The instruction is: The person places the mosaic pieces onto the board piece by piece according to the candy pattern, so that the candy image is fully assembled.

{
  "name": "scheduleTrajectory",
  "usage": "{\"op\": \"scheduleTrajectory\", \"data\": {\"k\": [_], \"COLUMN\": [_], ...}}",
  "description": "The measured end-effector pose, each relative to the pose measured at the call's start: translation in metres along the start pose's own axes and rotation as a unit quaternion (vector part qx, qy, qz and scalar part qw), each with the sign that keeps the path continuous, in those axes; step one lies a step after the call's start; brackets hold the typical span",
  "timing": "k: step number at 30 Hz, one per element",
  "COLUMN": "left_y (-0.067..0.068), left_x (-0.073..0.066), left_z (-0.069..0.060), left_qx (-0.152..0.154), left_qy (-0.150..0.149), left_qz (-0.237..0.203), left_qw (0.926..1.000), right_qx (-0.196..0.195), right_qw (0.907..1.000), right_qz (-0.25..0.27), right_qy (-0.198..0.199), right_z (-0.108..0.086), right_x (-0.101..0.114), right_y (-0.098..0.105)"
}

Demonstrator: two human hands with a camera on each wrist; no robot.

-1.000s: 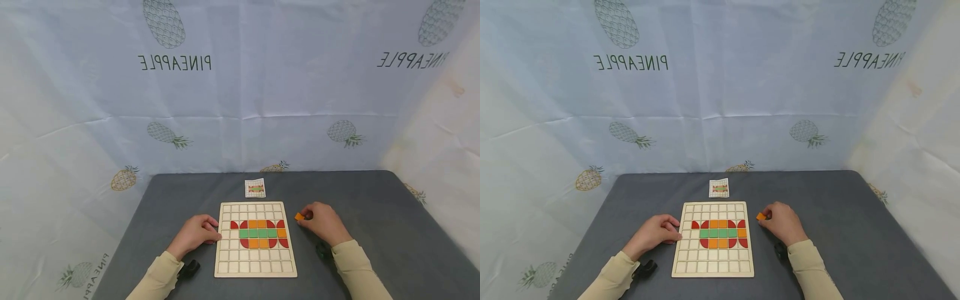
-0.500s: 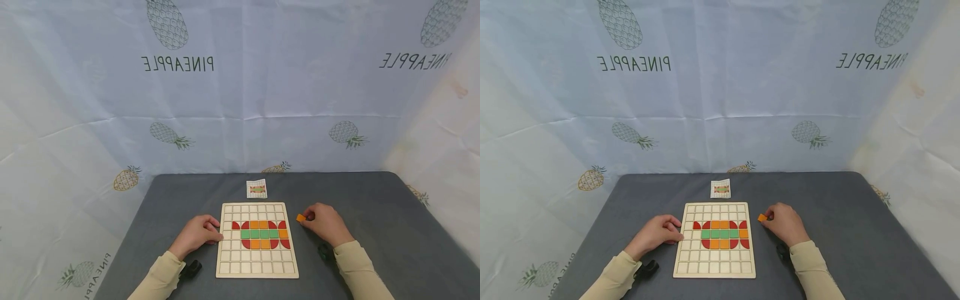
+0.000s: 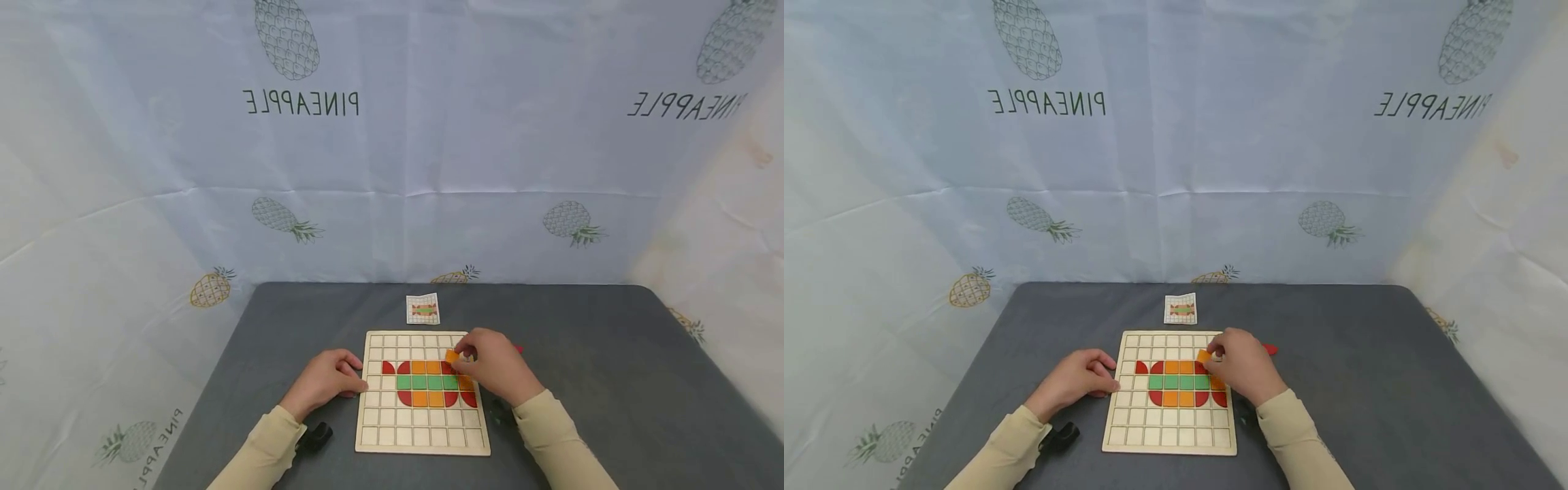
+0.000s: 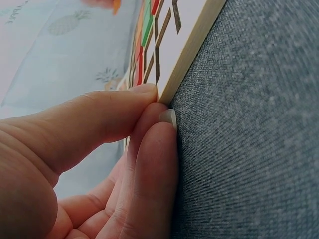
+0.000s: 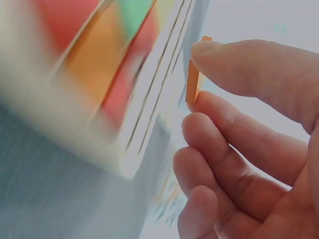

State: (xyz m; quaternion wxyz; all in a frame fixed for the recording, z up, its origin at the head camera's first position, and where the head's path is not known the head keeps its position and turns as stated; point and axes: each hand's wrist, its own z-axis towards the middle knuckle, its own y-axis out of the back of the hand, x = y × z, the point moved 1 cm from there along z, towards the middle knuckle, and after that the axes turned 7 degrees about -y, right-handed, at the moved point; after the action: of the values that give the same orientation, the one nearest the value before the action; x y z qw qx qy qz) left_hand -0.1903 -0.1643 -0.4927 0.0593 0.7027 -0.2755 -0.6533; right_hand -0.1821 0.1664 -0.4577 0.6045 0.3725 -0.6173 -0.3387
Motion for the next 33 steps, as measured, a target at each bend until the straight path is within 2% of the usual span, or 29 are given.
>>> {"op": "scheduleTrajectory", "data": {"k": [6,11,18,33], "left_y": [-0.001,0.000,0.000,-0.002], "left_x": [0.002,0.002,0.002,-0.003], "left_z": [0.004,0.004,0.001,-0.001], "left_qx": [0.004,0.007,0.005,0.003], "left_qy": [-0.005,-0.006,-0.003,-0.012], "left_qz": [-0.012,-0.018,-0.022,-0.022], "left_qw": [0.9999,0.9998,0.9997,0.9997], "right_qx": [0.019,0.039,0.032,0.022], "right_qw": [0.9955,0.9897,0.9880,0.9852], "right_qz": [-0.004,-0.012,-0.031,-0.054], "right_qy": [0.092,0.137,0.148,0.161], "right_z": [0.003,0.003,0.001,0.004], "right_x": [0.048,0.068,0.077,0.076], "right_y": [-0.024,-0.044,-0.058,-0.068]}}
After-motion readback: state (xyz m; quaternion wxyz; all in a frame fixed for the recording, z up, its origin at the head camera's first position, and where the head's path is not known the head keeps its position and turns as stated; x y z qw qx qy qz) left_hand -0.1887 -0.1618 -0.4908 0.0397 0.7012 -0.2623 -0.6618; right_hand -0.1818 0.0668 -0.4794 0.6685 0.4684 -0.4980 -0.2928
